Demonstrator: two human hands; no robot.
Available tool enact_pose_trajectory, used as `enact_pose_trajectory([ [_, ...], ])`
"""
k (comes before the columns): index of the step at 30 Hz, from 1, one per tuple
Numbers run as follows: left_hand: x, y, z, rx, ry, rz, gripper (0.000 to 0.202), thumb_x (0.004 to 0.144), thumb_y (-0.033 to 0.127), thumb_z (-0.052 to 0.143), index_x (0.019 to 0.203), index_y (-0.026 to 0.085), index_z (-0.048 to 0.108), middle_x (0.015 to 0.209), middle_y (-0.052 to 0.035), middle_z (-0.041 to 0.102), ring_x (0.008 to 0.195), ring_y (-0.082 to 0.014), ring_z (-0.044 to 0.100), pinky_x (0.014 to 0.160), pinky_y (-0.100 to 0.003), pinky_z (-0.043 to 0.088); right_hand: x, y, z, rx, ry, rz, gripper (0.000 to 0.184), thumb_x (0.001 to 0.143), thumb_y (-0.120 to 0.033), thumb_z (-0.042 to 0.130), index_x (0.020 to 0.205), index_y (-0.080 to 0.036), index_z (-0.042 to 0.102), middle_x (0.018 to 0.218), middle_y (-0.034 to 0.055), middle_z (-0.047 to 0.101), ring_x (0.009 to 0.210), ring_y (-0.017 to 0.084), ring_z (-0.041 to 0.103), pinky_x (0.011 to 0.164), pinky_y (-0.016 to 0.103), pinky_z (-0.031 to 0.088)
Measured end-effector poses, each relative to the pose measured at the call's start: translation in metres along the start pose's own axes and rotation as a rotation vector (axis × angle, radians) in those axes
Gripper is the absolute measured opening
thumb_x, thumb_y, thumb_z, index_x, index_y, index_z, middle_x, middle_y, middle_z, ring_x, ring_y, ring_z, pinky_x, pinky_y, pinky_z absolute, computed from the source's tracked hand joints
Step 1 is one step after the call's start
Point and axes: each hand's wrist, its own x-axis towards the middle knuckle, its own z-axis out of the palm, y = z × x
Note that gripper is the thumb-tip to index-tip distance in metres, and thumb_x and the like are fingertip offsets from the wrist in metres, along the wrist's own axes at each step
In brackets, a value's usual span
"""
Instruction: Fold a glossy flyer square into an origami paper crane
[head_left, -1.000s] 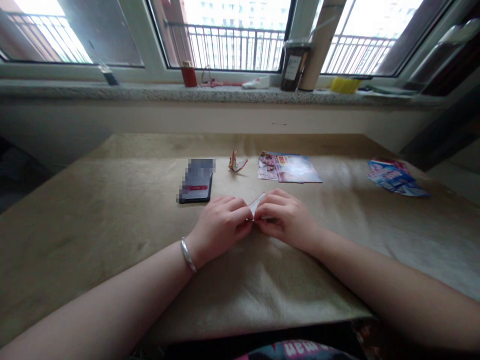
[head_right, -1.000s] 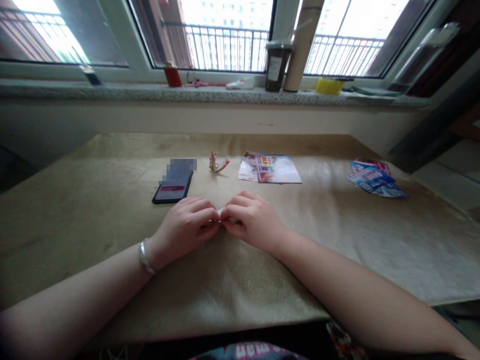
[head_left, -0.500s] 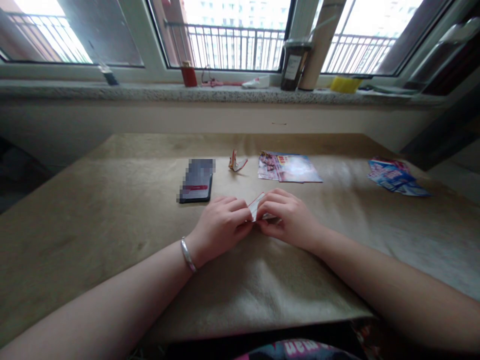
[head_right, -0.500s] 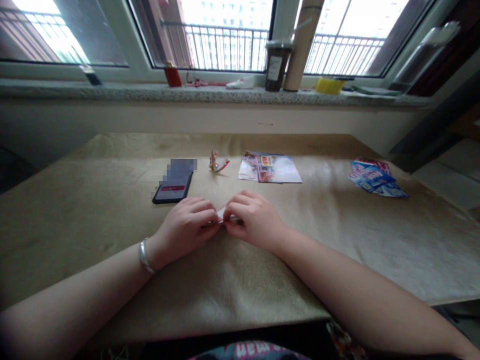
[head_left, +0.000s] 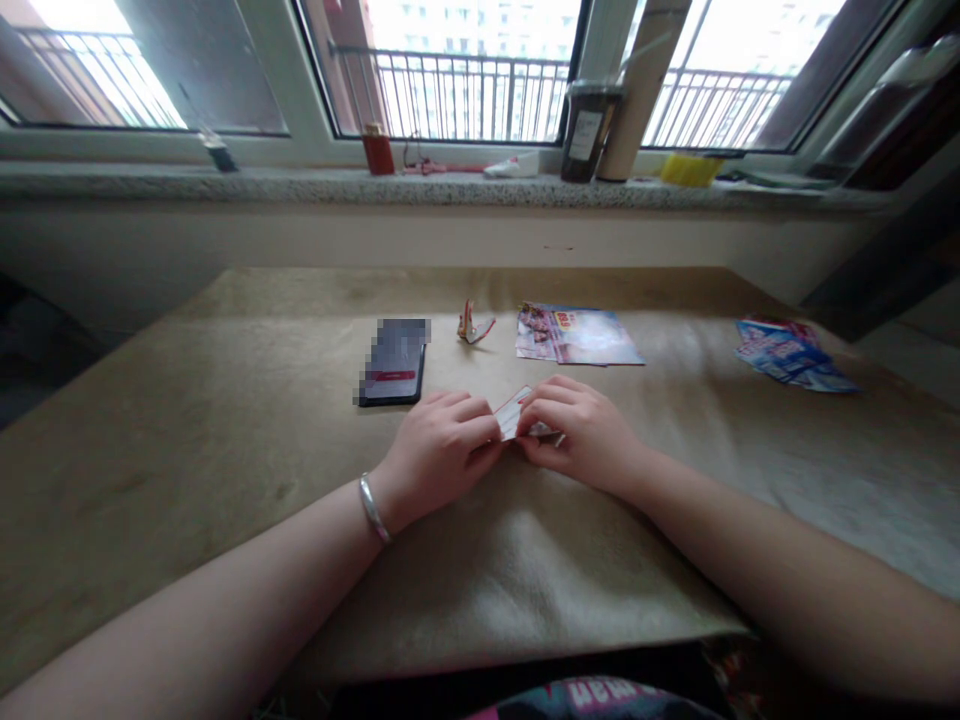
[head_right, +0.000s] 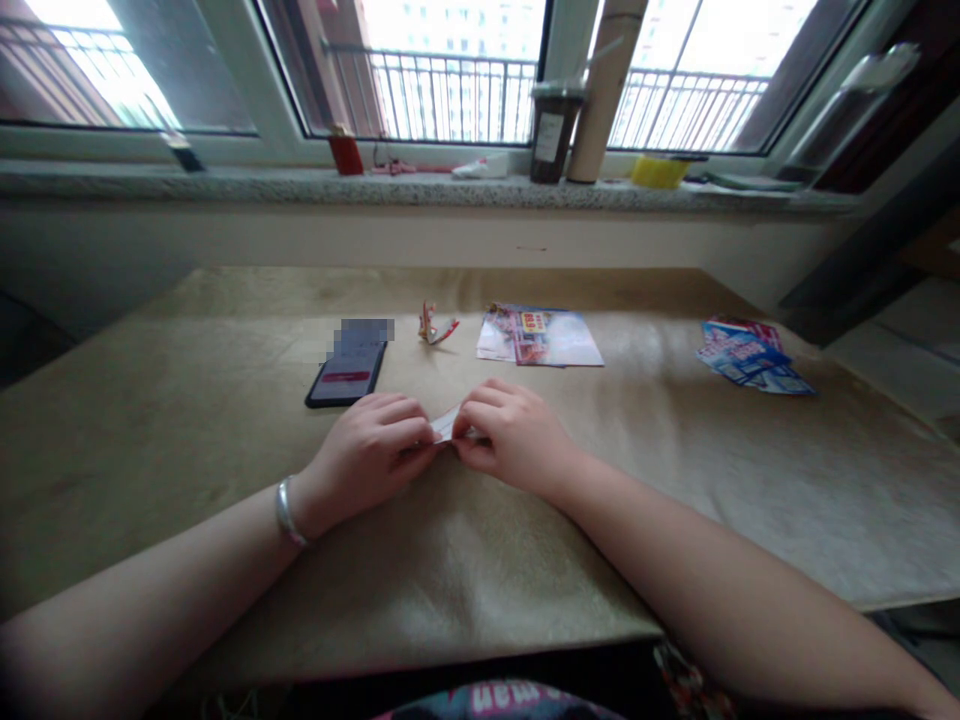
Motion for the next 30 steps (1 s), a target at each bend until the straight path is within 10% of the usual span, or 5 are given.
enact_pose_trajectory([
  [30,-0.0019,-0.0072,0.0012,-0.099,0.058,-0.071,0.014,0.085,0.026,0.055,0.075,0.017,0.061,0.075,-0.0017,0.059,0.066,-0.0122,0.051,0.061,-0.024,0.038,-0.0075,0.0095,-0.0061,-0.107,0.001,0.043,0.005,0.077,-0.02,0.057,0.074,-0.02,0.061,0.082,0.0042,0.062,0.081,0.019,0.053,0.073,0.03,0.042],
])
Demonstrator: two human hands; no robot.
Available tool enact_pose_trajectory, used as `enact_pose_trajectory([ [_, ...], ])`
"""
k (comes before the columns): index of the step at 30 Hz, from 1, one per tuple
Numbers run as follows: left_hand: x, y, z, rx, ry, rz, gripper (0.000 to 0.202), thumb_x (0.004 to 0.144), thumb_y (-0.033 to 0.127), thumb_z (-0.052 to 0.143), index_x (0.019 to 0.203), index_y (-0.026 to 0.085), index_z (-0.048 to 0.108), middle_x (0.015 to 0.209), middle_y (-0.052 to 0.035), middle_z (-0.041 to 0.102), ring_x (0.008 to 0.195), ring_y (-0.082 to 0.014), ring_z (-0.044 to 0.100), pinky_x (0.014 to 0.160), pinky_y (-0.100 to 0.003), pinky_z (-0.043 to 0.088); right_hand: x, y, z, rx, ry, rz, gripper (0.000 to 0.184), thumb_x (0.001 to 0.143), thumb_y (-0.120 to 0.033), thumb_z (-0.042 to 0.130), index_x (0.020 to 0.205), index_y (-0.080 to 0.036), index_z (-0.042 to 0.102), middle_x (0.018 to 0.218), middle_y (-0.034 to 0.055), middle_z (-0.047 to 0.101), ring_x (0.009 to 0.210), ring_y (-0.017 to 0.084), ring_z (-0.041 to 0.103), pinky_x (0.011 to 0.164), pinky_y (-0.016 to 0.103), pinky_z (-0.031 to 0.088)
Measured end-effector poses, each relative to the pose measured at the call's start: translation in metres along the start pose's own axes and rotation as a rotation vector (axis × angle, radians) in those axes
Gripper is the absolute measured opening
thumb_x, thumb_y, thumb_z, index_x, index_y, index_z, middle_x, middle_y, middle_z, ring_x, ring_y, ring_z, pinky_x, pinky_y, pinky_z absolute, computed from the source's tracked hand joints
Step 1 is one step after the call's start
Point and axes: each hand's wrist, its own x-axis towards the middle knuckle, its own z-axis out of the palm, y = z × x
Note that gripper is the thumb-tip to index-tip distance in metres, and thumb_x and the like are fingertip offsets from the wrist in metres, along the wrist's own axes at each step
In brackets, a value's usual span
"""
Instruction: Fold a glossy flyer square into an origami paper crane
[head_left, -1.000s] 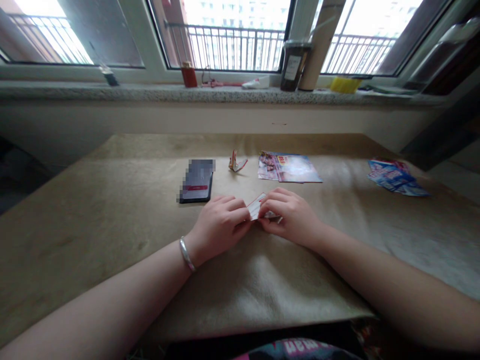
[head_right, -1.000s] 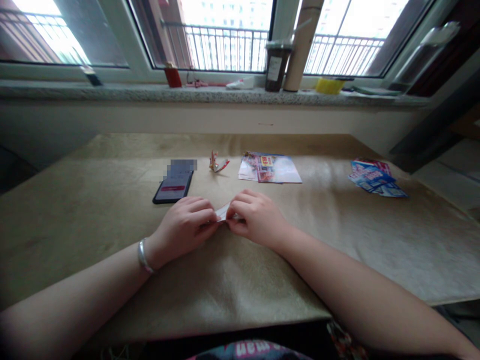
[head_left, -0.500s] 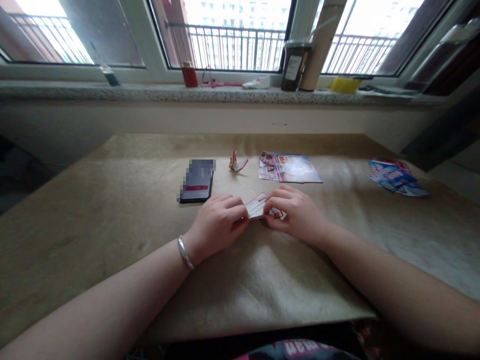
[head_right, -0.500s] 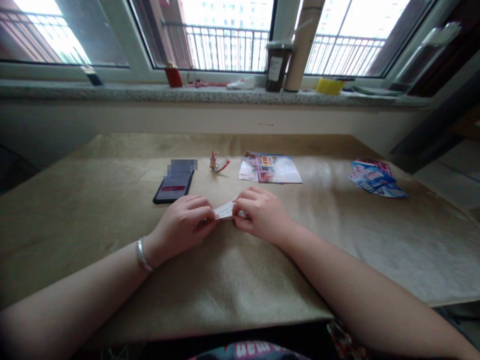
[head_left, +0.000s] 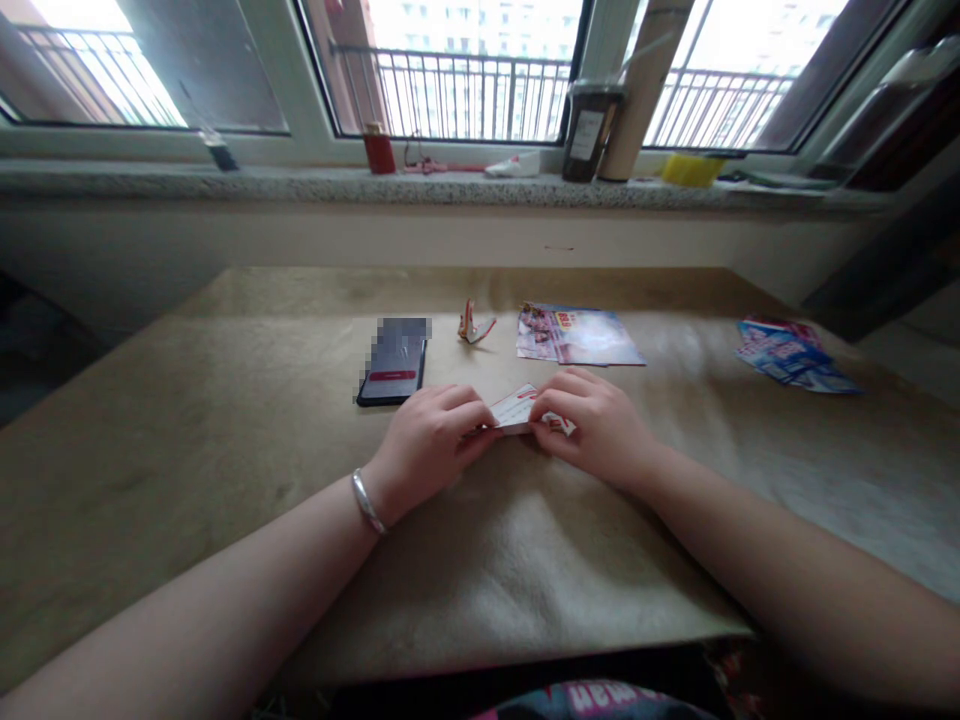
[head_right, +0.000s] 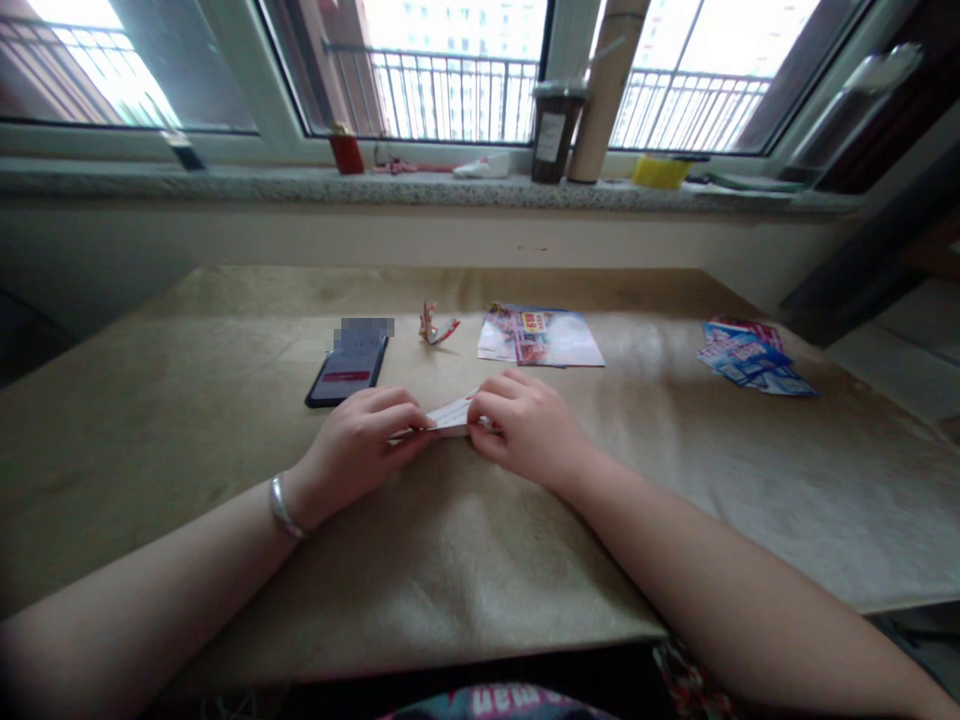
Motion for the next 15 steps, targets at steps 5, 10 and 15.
enact_pose_trajectory([
  [5,0.0001,-0.0029,0.0014,-0.079,0.07,-0.063,0.009,0.08,0.017,0.058,0.088,0.018,0.062,0.089,-0.0034,0.06,0.082,-0.0149,0.054,0.075,-0.028,0.045,-0.0019,0.0034,-0.0007,0.024,0.059,0.029,0.007,0.079,-0.02,0.055,0.075,-0.02,0.061,0.084,0.0043,0.062,0.082,0.018,0.053,0.074,0.031,0.043],
  [10,0.0007,-0.0063,0.0044,-0.214,0.171,-0.123,0.011,0.08,0.009,0.055,0.083,0.017,0.062,0.088,-0.0032,0.058,0.084,-0.0137,0.055,0.077,-0.028,0.047,-0.0028,0.0056,-0.0021,0.039,0.111,0.005,0.007,0.079,-0.019,0.055,0.076,-0.021,0.061,0.083,0.0044,0.063,0.08,0.018,0.054,0.073,0.031,0.045],
  [15,0.0014,-0.0047,0.0011,-0.206,0.29,-0.168,0.012,0.081,0.013,0.057,0.08,0.02,0.066,0.098,-0.0042,0.055,0.093,-0.0152,0.054,0.084,-0.032,0.048,-0.0032,0.007,-0.003,0.087,0.146,-0.005,0.006,0.08,-0.025,0.059,0.085,-0.022,0.061,0.095,0.0051,0.065,0.089,0.019,0.056,0.08,0.035,0.046],
])
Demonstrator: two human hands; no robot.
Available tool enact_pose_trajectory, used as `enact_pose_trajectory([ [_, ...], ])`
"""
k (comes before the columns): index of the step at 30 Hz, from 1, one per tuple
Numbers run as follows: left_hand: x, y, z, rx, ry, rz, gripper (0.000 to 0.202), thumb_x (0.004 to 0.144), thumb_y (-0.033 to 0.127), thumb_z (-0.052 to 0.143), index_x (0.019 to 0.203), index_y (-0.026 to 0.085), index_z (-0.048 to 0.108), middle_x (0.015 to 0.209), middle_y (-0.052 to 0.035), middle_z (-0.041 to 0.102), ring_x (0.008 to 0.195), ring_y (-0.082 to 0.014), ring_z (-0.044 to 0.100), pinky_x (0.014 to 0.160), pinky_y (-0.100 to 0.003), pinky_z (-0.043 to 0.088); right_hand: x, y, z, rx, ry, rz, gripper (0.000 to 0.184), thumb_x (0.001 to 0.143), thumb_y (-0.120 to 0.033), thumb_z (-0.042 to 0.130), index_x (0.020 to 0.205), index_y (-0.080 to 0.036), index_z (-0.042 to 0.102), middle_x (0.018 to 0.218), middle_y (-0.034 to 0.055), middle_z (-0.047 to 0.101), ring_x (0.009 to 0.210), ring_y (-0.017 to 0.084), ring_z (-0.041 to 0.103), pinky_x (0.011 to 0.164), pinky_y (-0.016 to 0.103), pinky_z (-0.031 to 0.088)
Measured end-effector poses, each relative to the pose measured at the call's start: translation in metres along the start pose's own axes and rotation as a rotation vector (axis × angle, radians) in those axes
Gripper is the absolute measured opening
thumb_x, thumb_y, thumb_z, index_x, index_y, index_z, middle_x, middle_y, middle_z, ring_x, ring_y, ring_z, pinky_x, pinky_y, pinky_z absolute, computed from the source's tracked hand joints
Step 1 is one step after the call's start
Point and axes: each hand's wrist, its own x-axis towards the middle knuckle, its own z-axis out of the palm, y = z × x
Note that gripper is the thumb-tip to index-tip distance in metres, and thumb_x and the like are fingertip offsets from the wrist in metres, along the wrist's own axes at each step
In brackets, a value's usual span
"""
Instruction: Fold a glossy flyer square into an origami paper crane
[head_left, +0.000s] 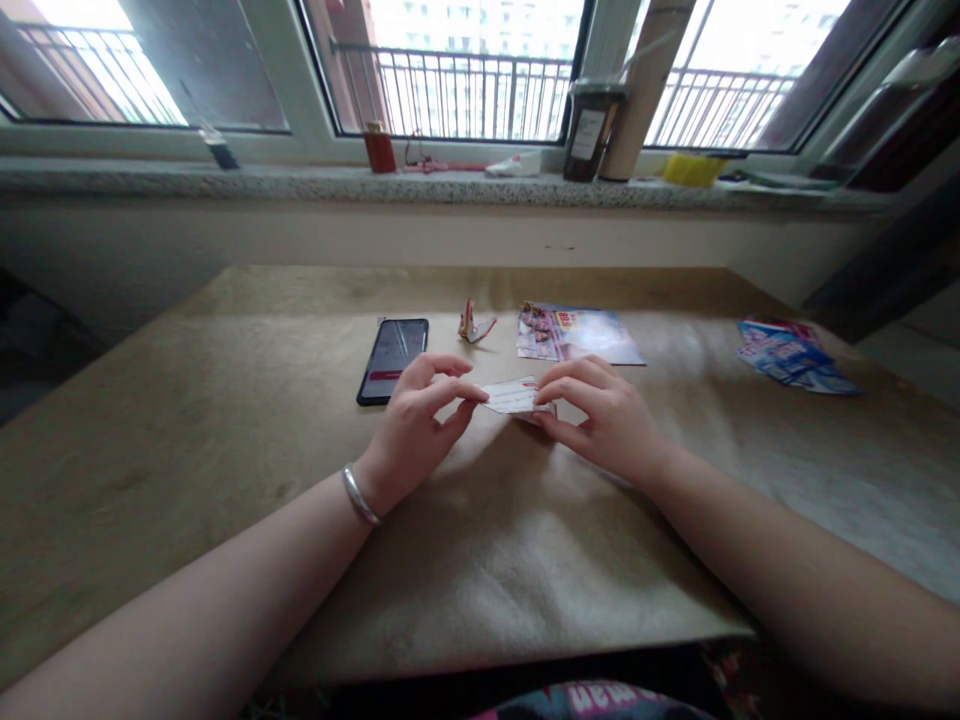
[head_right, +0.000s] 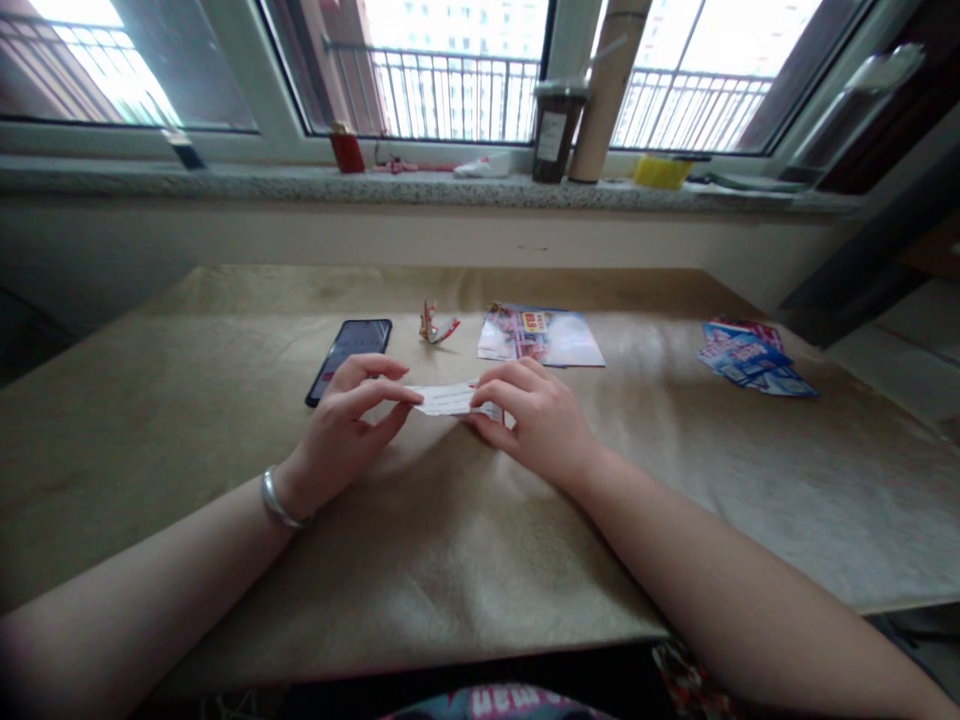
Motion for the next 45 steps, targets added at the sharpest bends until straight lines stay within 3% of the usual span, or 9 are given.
enact_pose_trajectory([
  [6,-0.002,0.002,-0.003,-0.053,0.036,-0.008,0.016,0.082,0.013,0.055,0.072,0.019,0.066,0.112,-0.0051,0.047,0.091,-0.0127,0.055,0.079,-0.029,0.052,0.002,0.002,0.001,-0.003,0.006,-0.002,0.03,0.079,-0.025,0.061,0.108,-0.021,0.055,0.116,0.0084,0.061,0.108,0.023,0.053,0.096,0.041,0.041],
  [11,-0.003,0.0,-0.001,-0.049,-0.042,0.038,0.018,0.082,0.007,0.051,0.075,0.018,0.064,0.109,-0.0059,0.05,0.097,-0.0149,0.053,0.079,-0.029,0.053,0.002,0.006,0.004,-0.073,0.038,0.044,0.044,0.076,-0.024,0.062,0.119,-0.021,0.05,0.121,0.011,0.057,0.115,0.027,0.047,0.098,0.047,0.039],
  [17,-0.002,0.002,-0.001,-0.07,-0.098,0.026,0.017,0.081,0.008,0.05,0.084,0.018,0.064,0.111,-0.0075,0.051,0.103,-0.0178,0.053,0.088,-0.035,0.05,-0.001,0.008,0.005,-0.058,-0.023,0.109,0.033,0.079,-0.02,0.058,0.112,-0.023,0.056,0.105,0.0078,0.063,0.101,0.024,0.054,0.088,0.041,0.045],
  [23,-0.001,0.002,-0.002,-0.037,-0.09,0.033,0.013,0.08,0.008,0.05,0.085,0.017,0.057,0.109,-0.0078,0.054,0.105,-0.0183,0.051,0.092,-0.037,0.045,0.0,0.008,0.005,-0.067,-0.037,0.06,0.013,0.081,-0.021,0.057,0.092,-0.022,0.063,0.09,0.0049,0.067,0.089,0.021,0.055,0.083,0.037,0.045],
  [27,-0.001,0.001,0.001,-0.008,-0.098,0.037,0.019,0.078,0.008,0.052,0.094,0.017,0.052,0.108,-0.0076,0.057,0.105,-0.0192,0.052,0.094,-0.04,0.043,0.0,0.008,0.005,-0.052,-0.101,0.04,0.012,0.082,-0.019,0.054,0.086,-0.021,0.065,0.085,0.0043,0.068,0.083,0.019,0.056,0.077,0.033,0.046],
  [31,0.0,0.001,-0.002,0.011,-0.22,0.063,0.022,0.083,0.017,0.052,0.105,0.018,0.054,0.113,-0.007,0.057,0.11,-0.0193,0.049,0.099,-0.039,0.039,-0.001,0.009,0.007,-0.051,-0.161,0.058,0.011,0.082,-0.021,0.055,0.084,-0.021,0.066,0.085,0.0046,0.068,0.081,0.017,0.058,0.073,0.03,0.046],
  [36,-0.003,0.0,-0.004,0.179,-0.391,0.033,0.03,0.091,0.031,0.042,0.114,0.023,0.058,0.127,-0.0046,0.051,0.13,-0.026,0.028,0.11,-0.049,0.021,-0.001,0.011,0.008,-0.028,-0.302,0.044,0.012,0.083,-0.022,0.054,0.084,-0.022,0.066,0.086,0.0026,0.068,0.081,0.016,0.06,0.074,0.027,0.046],
  [41,-0.006,0.0,-0.001,0.363,-0.358,-0.077,0.031,0.092,0.036,0.038,0.11,0.025,0.061,0.126,-0.0031,0.053,0.135,-0.0296,0.019,0.111,-0.058,0.008,-0.002,0.012,0.009,-0.003,-0.35,0.073,0.012,0.081,-0.022,0.054,0.085,-0.022,0.066,0.089,0.0026,0.068,0.082,0.015,0.061,0.073,0.026,0.046],
  [45,-0.002,0.004,-0.003,0.383,-0.398,-0.046,0.027,0.09,0.035,0.041,0.096,0.021,0.063,0.106,-0.0045,0.065,0.13,-0.0263,0.034,0.112,-0.055,0.009,-0.002,0.012,0.008,-0.012,-0.387,0.072,0.013,0.08,-0.02,0.053,0.084,-0.021,0.065,0.087,0.0027,0.067,0.083,0.016,0.06,0.074,0.026,0.045],
])
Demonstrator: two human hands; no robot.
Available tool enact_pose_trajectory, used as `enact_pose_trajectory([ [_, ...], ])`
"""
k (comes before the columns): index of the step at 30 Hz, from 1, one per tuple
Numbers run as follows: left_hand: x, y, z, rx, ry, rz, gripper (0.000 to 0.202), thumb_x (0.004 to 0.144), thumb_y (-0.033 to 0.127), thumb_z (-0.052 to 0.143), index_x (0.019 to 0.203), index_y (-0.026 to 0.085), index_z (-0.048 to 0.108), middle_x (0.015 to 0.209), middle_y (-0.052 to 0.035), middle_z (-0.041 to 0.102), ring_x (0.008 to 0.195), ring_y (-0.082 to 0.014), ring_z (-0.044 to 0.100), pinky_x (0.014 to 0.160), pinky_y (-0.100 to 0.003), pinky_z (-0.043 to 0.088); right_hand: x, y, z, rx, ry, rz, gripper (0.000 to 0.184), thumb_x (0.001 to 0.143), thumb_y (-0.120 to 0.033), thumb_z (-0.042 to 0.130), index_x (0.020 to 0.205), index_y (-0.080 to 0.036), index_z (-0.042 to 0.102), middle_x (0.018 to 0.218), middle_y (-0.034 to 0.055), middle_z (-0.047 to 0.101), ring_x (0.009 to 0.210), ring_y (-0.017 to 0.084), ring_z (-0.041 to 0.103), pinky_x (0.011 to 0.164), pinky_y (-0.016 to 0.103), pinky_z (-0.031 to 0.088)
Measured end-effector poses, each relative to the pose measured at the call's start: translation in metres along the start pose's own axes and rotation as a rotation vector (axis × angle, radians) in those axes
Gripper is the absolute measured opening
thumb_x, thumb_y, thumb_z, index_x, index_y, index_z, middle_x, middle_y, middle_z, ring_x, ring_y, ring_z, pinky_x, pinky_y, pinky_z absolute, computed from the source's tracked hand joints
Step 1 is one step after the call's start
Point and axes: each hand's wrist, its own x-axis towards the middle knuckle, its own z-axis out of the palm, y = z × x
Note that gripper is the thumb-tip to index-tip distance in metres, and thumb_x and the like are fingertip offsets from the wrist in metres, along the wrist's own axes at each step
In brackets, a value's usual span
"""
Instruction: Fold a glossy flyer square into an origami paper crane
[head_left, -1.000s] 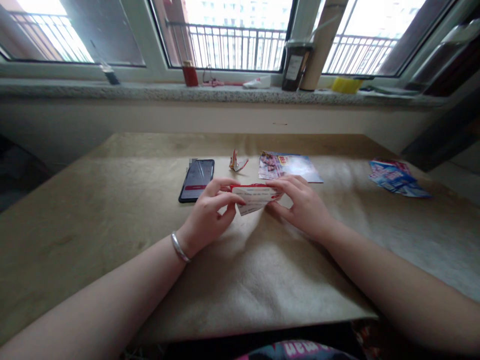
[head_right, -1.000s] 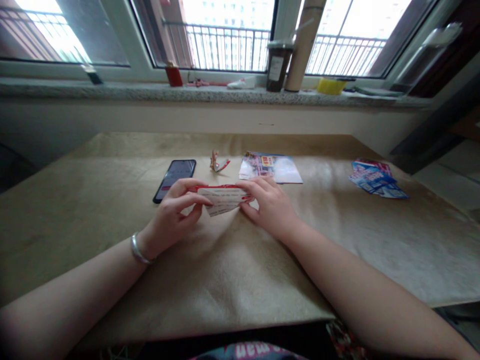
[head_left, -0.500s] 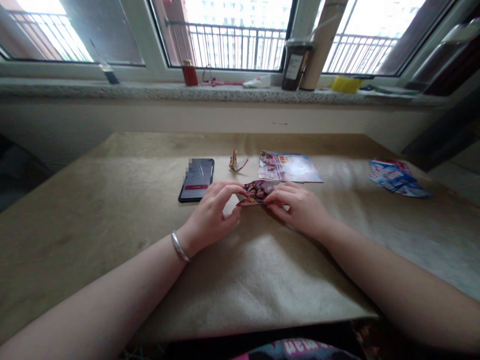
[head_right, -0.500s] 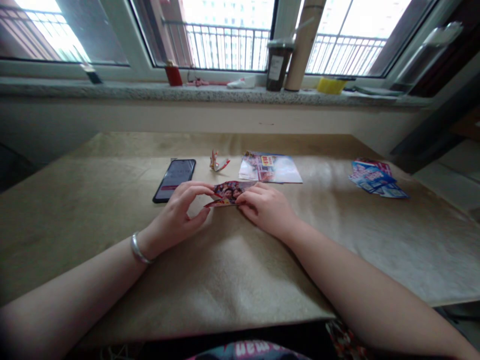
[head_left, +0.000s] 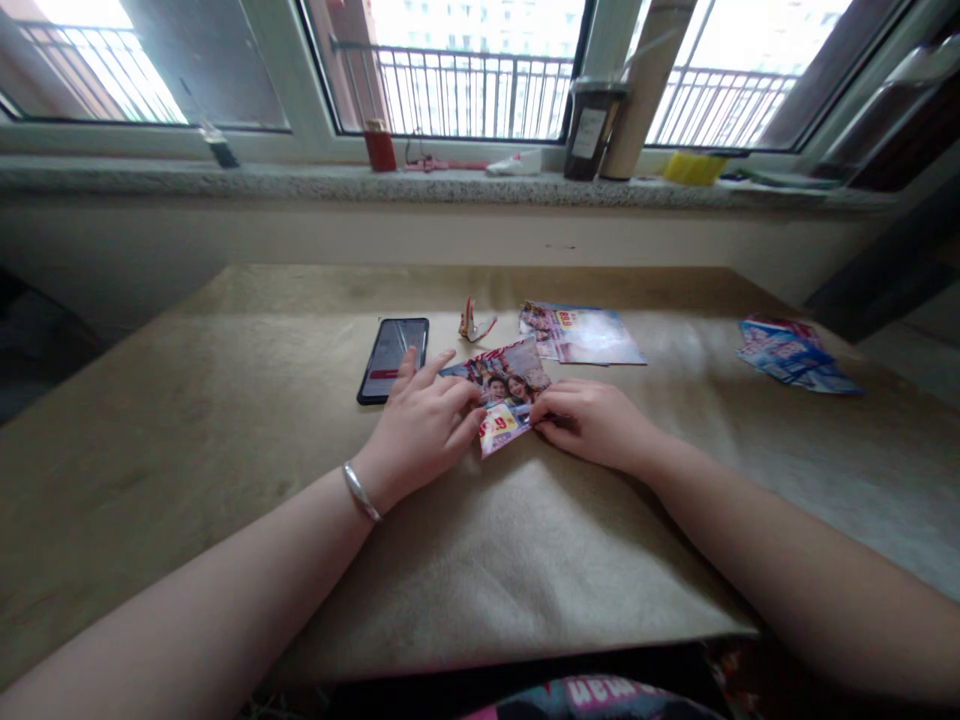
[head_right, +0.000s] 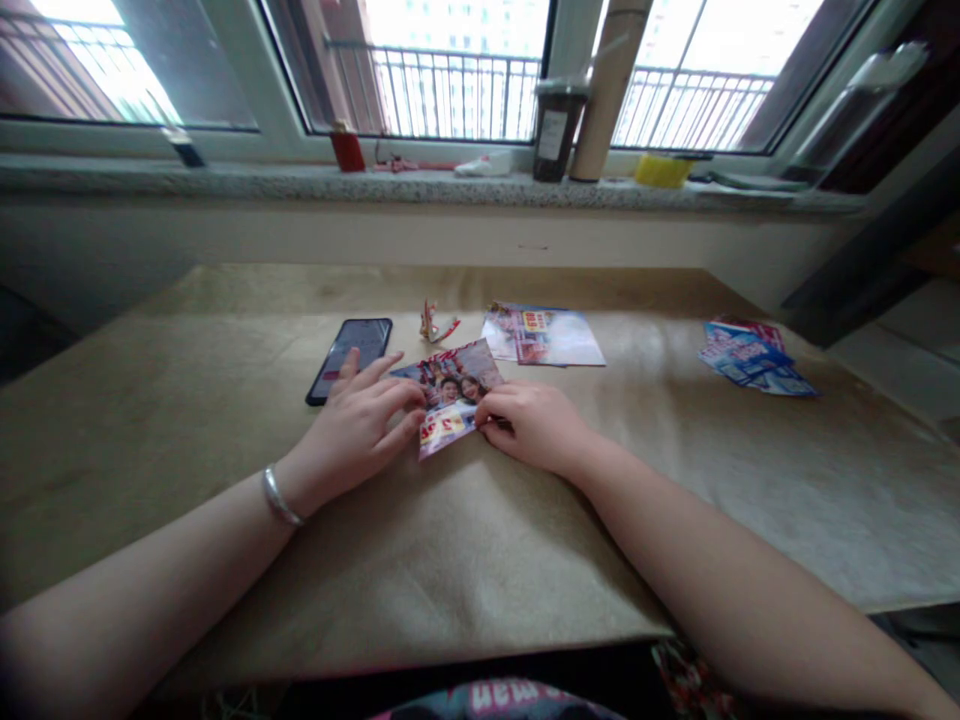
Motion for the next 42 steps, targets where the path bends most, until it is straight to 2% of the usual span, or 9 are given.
enact_pose_trajectory([
  [5,0.001,0.001,-0.003,-0.013,-0.032,0.147,0.024,0.089,0.031,0.045,0.101,0.023,0.064,0.104,-0.0036,0.065,0.123,-0.0226,0.044,0.114,-0.052,0.006,0.001,-0.001,-0.003,-0.018,-0.04,-0.023,0.012,0.075,-0.016,0.053,0.081,-0.021,0.062,0.084,0.0025,0.067,0.082,0.017,0.059,0.074,0.027,0.044],
  [8,-0.001,-0.001,-0.001,-0.05,-0.076,0.229,0.026,0.09,0.031,0.043,0.102,0.027,0.065,0.097,-0.0017,0.065,0.109,-0.0193,0.054,0.114,-0.051,0.005,0.002,-0.002,-0.003,-0.005,-0.03,-0.02,0.012,0.074,-0.014,0.053,0.079,-0.021,0.061,0.082,0.0027,0.067,0.081,0.017,0.058,0.073,0.027,0.044],
  [10,-0.001,0.0,0.0,-0.089,-0.1,0.275,0.027,0.091,0.031,0.043,0.106,0.028,0.064,0.102,-0.0014,0.064,0.106,-0.0176,0.056,0.114,-0.049,0.006,0.002,-0.001,-0.003,0.01,-0.016,-0.006,0.012,0.074,-0.013,0.053,0.078,-0.021,0.061,0.081,0.003,0.066,0.08,0.016,0.058,0.073,0.027,0.044],
  [15,0.002,0.002,-0.001,-0.197,-0.205,0.393,0.027,0.091,0.03,0.044,0.112,0.025,0.06,0.115,-0.002,0.063,0.111,-0.0179,0.054,0.11,-0.043,0.023,0.002,0.001,-0.002,0.047,0.011,-0.004,0.012,0.075,-0.015,0.055,0.081,-0.021,0.063,0.083,0.0038,0.066,0.081,0.017,0.058,0.074,0.028,0.044],
  [18,0.003,0.001,-0.001,-0.235,-0.223,0.409,0.027,0.091,0.03,0.043,0.112,0.024,0.06,0.117,-0.0027,0.062,0.111,-0.0189,0.053,0.102,-0.039,0.035,0.002,0.003,0.001,0.076,0.019,-0.032,0.011,0.078,-0.018,0.056,0.084,-0.022,0.064,0.085,0.0035,0.067,0.084,0.017,0.058,0.077,0.03,0.044],
  [23,0.002,-0.002,0.002,-0.266,-0.211,0.425,0.028,0.091,0.032,0.043,0.112,0.023,0.06,0.118,-0.005,0.061,0.109,-0.0203,0.054,0.096,-0.039,0.041,0.003,0.005,0.005,0.099,0.045,-0.012,0.01,0.082,-0.024,0.056,0.084,-0.021,0.065,0.088,0.0041,0.067,0.087,0.018,0.058,0.08,0.031,0.045],
  [31,0.001,-0.003,0.004,-0.279,-0.224,0.439,0.031,0.088,0.03,0.049,0.117,0.024,0.057,0.122,-0.0055,0.057,0.112,-0.0221,0.051,0.097,-0.042,0.041,0.003,0.007,0.007,0.105,0.099,0.093,0.013,0.083,-0.021,0.052,0.084,-0.02,0.065,0.088,0.0052,0.066,0.089,0.019,0.058,0.082,0.033,0.045],
  [35,0.0,-0.002,0.004,-0.264,-0.244,0.442,0.037,0.086,0.029,0.05,0.123,0.025,0.053,0.126,-0.0061,0.055,0.116,-0.0231,0.049,0.1,-0.043,0.039,0.004,0.009,0.008,0.137,0.164,0.172,0.011,0.082,-0.023,0.054,0.082,-0.02,0.064,0.098,0.0057,0.064,0.093,0.018,0.058,0.087,0.033,0.045],
  [42,-0.001,-0.003,0.004,-0.289,-0.281,0.428,0.045,0.083,0.027,0.054,0.127,0.026,0.049,0.133,-0.0064,0.049,0.122,-0.0235,0.044,0.104,-0.044,0.036,0.005,0.014,0.007,0.103,0.191,0.325,0.017,0.082,-0.034,0.055,0.083,-0.02,0.063,0.106,0.0089,0.06,0.101,0.021,0.056,0.091,0.036,0.043],
])
